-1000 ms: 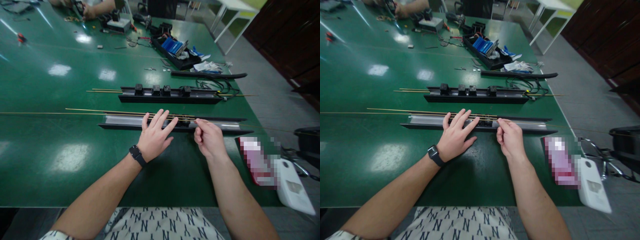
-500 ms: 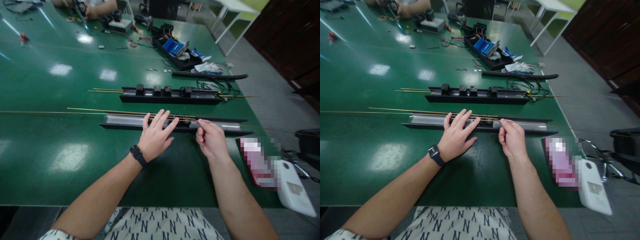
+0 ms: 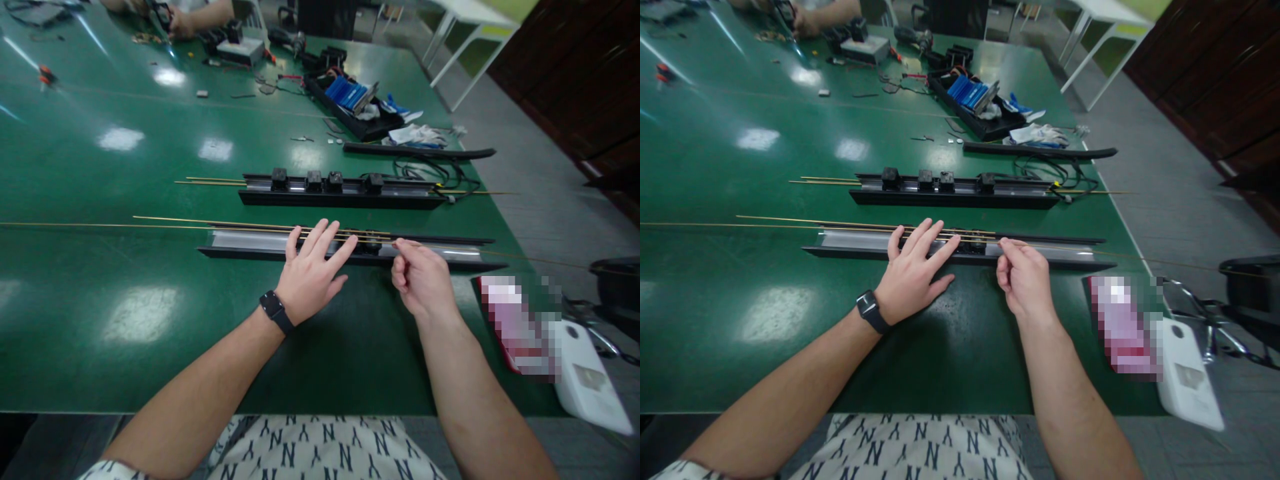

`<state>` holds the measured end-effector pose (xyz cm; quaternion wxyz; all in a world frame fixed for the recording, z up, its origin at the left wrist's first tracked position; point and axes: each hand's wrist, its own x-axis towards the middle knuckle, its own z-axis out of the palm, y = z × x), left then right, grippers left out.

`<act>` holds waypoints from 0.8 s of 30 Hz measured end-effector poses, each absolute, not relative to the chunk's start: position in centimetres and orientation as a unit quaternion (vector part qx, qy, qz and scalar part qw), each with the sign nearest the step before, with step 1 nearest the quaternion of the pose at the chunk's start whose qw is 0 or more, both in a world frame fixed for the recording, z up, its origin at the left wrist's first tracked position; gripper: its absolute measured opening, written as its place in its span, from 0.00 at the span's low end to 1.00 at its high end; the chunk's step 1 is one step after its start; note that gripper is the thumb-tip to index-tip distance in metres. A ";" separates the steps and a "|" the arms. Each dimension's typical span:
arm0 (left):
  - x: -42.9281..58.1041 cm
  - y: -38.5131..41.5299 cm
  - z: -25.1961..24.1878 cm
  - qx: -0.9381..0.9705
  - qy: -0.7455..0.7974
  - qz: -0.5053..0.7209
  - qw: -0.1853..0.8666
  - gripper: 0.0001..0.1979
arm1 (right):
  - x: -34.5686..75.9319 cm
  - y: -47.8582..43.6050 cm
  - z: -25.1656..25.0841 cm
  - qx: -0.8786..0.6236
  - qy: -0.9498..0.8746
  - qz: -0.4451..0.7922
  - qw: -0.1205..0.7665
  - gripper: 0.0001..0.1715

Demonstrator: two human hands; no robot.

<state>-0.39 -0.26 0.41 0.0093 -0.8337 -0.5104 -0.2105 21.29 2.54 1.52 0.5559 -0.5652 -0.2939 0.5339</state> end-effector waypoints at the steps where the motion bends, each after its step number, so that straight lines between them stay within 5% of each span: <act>1: -0.4 -0.3 0.4 -0.834 -0.511 -0.210 0.010 0.36 | 21.3 2.5 1.5 -0.566 -0.293 0.533 0.556 0.16; 24: -0.4 -0.3 0.4 -0.834 -0.510 -0.209 0.009 0.35 | 21.2 2.6 1.8 -0.546 -0.295 0.549 0.559 0.18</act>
